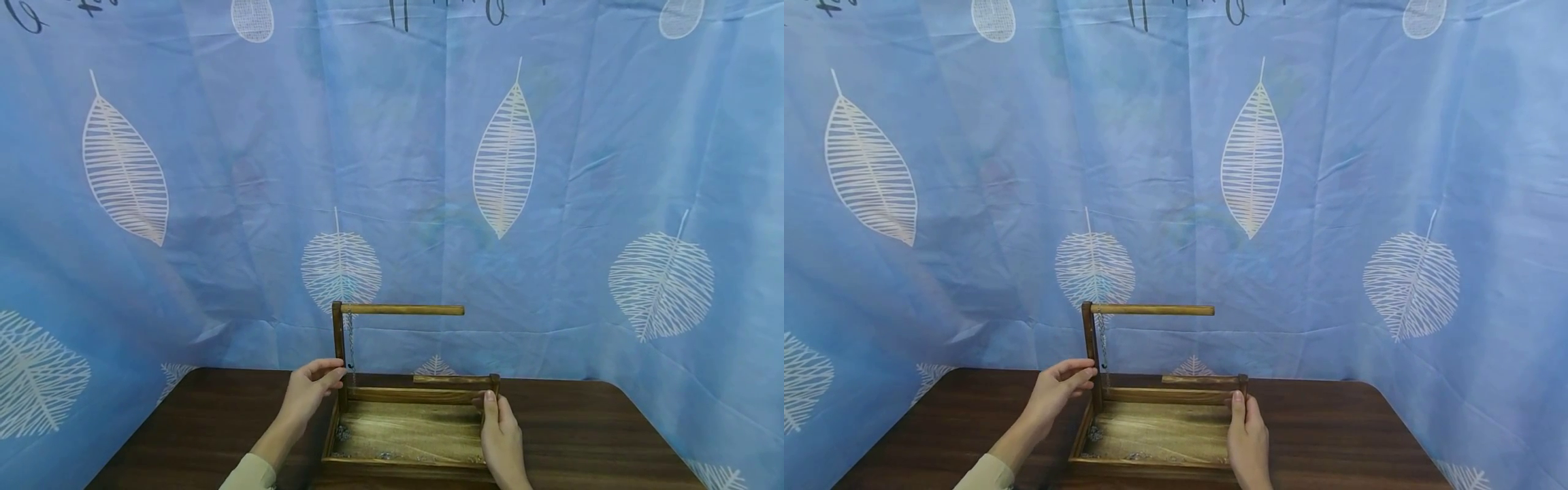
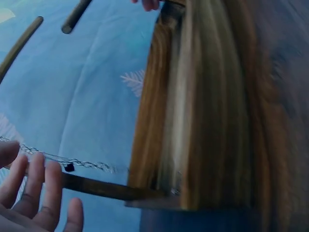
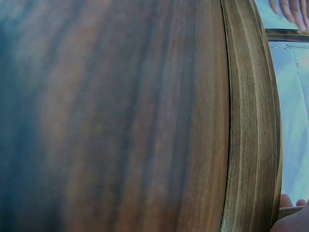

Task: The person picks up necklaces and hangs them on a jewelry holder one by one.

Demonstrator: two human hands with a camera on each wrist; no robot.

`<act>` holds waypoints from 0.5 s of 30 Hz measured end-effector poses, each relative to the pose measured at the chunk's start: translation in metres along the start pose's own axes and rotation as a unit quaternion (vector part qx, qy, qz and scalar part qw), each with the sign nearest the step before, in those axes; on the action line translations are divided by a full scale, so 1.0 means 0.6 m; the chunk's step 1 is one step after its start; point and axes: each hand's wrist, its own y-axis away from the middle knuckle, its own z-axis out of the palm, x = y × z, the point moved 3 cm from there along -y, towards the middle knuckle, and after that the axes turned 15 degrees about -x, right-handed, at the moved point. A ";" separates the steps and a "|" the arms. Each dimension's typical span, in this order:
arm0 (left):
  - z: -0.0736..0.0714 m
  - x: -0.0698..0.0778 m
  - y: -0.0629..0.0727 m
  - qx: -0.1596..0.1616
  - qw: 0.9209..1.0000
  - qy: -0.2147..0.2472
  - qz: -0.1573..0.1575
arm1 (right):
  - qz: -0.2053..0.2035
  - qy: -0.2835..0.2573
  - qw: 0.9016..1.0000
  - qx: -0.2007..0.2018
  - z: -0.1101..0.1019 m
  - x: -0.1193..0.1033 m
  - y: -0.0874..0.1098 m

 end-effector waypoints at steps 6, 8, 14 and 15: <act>0.000 -0.033 0.007 -0.044 0.997 -0.050 -0.031 | 0.001 -0.001 1.000 0.001 -0.001 0.000 0.000; 0.001 -0.044 0.011 -0.057 0.996 -0.066 -0.036 | 0.003 -0.001 1.000 -0.002 0.000 0.000 0.000; 0.001 -0.073 0.020 -0.085 0.990 -0.103 -0.035 | 0.008 -0.001 1.000 -0.005 0.000 -0.001 0.000; 0.001 -0.076 0.021 -0.088 0.990 -0.107 -0.033 | 0.009 -0.002 1.000 -0.005 0.000 -0.001 0.000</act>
